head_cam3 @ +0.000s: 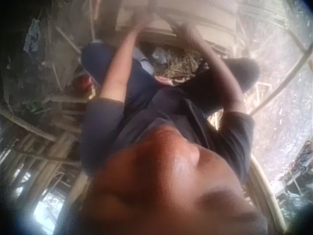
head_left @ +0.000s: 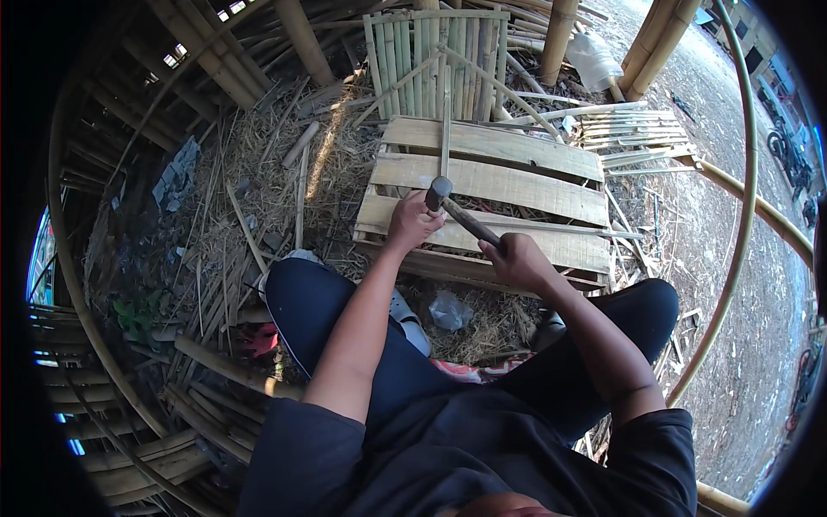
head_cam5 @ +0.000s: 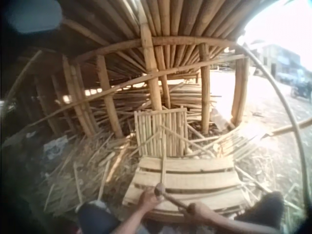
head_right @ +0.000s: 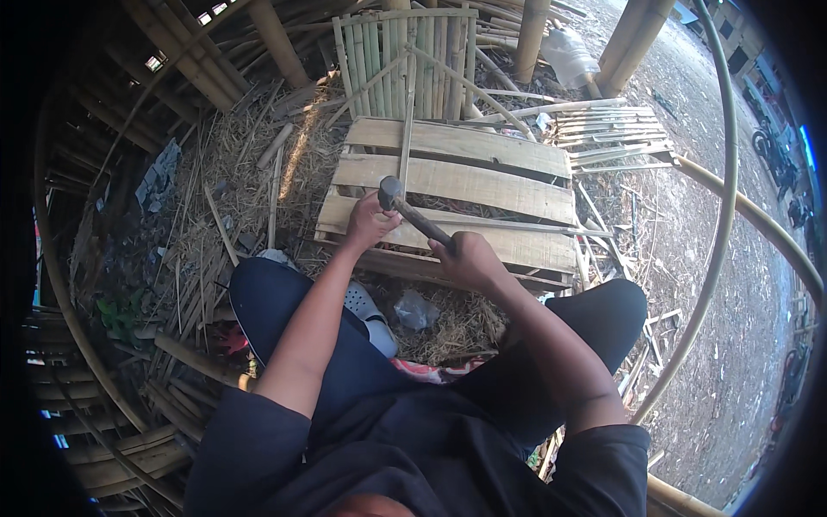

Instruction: The person constructs a bamboo structure by hand, using a hammer to drive nails into strips of bamboo positioned over a wooden frame. The person retrieves nails from a plastic bag, positions the bamboo strips, and secures them with the hammer.

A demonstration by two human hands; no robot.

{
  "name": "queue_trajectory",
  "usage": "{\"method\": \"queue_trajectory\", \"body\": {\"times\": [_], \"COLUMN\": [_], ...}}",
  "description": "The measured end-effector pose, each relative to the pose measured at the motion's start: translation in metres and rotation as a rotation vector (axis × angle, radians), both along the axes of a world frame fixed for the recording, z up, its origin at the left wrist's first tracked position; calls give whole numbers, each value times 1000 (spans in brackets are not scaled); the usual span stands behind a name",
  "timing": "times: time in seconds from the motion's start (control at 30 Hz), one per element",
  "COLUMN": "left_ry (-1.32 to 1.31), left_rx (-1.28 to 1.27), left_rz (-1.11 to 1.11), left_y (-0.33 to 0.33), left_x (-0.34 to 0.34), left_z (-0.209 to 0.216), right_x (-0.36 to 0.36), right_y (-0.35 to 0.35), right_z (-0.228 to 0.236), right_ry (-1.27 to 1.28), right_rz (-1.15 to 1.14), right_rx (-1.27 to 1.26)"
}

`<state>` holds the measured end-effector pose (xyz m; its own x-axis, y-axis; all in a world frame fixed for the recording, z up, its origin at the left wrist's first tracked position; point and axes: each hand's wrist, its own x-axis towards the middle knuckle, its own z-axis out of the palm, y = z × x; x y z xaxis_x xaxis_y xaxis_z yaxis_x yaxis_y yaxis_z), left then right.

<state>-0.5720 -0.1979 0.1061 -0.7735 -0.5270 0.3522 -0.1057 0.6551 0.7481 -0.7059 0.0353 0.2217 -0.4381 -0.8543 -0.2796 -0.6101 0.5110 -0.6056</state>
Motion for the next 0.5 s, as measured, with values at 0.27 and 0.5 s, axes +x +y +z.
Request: {"method": "queue_trajectory", "body": {"times": [0.27,0.5], "left_ry": [83,178], "left_rx": [-114,-121], "left_rz": [-5,-13], "left_y": [-1,1], "left_x": [4,-1], "left_z": [-2,-8], "right_x": [6,3], "right_y": [6,13], "right_z": [3,-12], "right_ry": [-22,41], "right_rz": [-73,-45], "right_rx": [-74,-82]}}
